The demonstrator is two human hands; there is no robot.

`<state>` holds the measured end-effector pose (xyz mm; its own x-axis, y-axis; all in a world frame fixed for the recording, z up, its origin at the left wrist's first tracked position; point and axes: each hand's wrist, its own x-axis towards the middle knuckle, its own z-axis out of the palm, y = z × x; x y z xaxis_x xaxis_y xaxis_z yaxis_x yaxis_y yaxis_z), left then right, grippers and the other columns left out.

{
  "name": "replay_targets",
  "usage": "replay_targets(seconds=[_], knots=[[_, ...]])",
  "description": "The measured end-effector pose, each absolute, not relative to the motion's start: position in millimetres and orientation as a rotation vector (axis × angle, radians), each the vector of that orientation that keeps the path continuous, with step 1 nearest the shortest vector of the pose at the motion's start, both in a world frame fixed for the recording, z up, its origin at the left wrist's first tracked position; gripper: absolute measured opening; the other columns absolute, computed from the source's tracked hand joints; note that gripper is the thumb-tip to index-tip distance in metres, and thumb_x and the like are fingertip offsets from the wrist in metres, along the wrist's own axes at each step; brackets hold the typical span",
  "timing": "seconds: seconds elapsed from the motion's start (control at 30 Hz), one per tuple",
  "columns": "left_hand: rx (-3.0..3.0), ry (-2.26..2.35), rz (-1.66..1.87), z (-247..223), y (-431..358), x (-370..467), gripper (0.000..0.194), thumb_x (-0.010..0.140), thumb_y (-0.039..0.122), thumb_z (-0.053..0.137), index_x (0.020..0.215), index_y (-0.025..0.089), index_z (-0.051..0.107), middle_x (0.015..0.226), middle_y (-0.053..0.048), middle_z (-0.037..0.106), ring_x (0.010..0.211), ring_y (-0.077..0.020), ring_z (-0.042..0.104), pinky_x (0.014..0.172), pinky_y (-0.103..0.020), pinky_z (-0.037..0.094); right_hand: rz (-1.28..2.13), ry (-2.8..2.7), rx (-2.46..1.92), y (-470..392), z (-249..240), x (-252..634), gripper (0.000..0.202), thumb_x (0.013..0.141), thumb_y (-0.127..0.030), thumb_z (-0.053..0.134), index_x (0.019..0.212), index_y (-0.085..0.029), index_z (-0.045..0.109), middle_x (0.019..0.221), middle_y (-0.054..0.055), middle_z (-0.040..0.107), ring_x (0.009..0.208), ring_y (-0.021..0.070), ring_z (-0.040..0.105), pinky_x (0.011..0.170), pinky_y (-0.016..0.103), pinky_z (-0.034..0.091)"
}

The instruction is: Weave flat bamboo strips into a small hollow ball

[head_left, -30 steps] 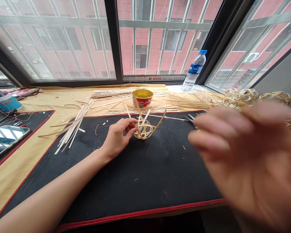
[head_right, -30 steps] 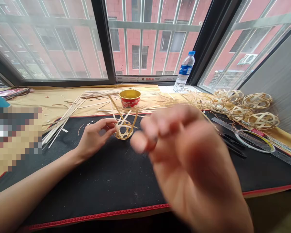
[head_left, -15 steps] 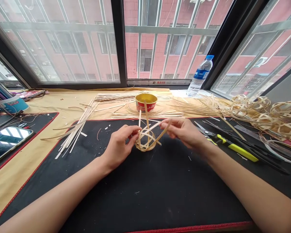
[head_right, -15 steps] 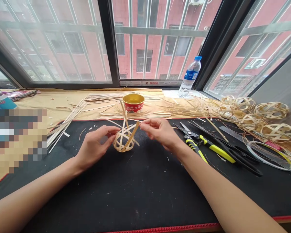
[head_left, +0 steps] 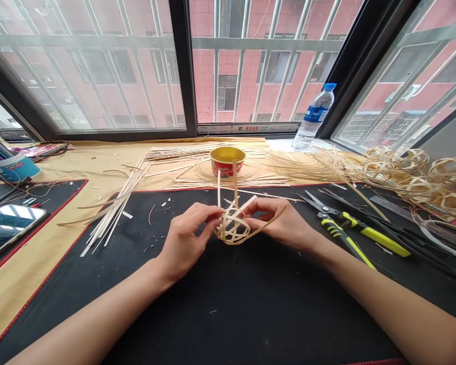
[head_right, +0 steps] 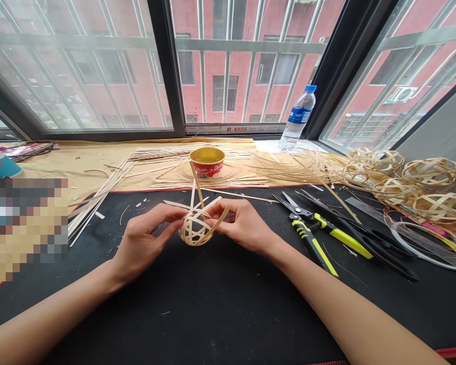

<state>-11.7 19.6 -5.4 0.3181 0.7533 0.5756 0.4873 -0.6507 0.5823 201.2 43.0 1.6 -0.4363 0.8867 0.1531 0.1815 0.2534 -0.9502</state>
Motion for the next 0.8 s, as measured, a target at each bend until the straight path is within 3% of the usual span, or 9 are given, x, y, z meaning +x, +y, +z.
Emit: replay_targets(seconds=[0.17, 0.3, 0.5, 0.67, 0.8], knots=[[2.299, 1.142, 1.235, -7.4, 19.7, -11.7, 0.021, 0.086, 0.01, 0.057, 0.104, 0.015, 0.066, 0.097, -0.006, 0.069, 0.09, -0.013, 0.064, 0.082, -0.023, 0.051, 1.266, -1.752, -1.021, 45.0, 0.7, 201.7, 0.023, 0.074, -0.035, 0.071, 0.083, -0.014, 0.069, 0.082, 0.005, 0.069, 0.07, 0.0159, 0.062, 0.064, 0.028, 0.052], [2.352, 1.123, 1.328, -4.1, 18.7, -10.2, 0.015, 0.084, 0.007, 0.058, 0.093, 0.014, 0.067, 0.097, -0.005, 0.068, 0.092, -0.0116, 0.064, 0.083, -0.02, 0.05, 1.232, -1.764, -1.04, 45.8, 0.9, 203.6, 0.021, 0.073, -0.034, 0.072, 0.083, -0.016, 0.071, 0.081, 0.004, 0.069, 0.071, 0.0145, 0.06, 0.061, 0.025, 0.048], [2.319, 1.205, 1.359, 2.0, 17.6, -9.2, 0.012, 0.086, 0.012, 0.057, 0.095, 0.014, 0.065, 0.092, -0.004, 0.067, 0.086, -0.0102, 0.063, 0.079, -0.019, 0.05, 1.329, -1.711, -1.058, 47.9, 2.2, 206.8, 0.02, 0.069, -0.03, 0.074, 0.083, -0.015, 0.071, 0.083, 0.004, 0.071, 0.073, 0.0153, 0.063, 0.069, 0.028, 0.051], [2.352, 1.132, 1.316, 1.9, 17.0, -8.6, 0.018, 0.081, 0.016, 0.066, 0.099, 0.015, 0.064, 0.09, -0.003, 0.065, 0.075, -0.0096, 0.061, 0.071, -0.02, 0.051, 1.35, -1.697, -1.052, 50.0, 4.7, 208.5, 0.028, 0.067, -0.03, 0.076, 0.089, -0.014, 0.071, 0.084, 0.005, 0.072, 0.067, 0.0142, 0.063, 0.066, 0.028, 0.051], [2.296, 1.111, 1.348, 0.8, 15.6, -7.4, 0.02, 0.08, 0.019, 0.069, 0.099, 0.015, 0.064, 0.09, -0.003, 0.063, 0.073, -0.0096, 0.06, 0.071, -0.021, 0.052, 1.392, -1.619, -1.048, 51.3, 2.4, 209.6, 0.027, 0.064, -0.032, 0.079, 0.082, -0.015, 0.069, 0.085, 0.006, 0.073, 0.08, 0.0206, 0.068, 0.075, 0.033, 0.052]])
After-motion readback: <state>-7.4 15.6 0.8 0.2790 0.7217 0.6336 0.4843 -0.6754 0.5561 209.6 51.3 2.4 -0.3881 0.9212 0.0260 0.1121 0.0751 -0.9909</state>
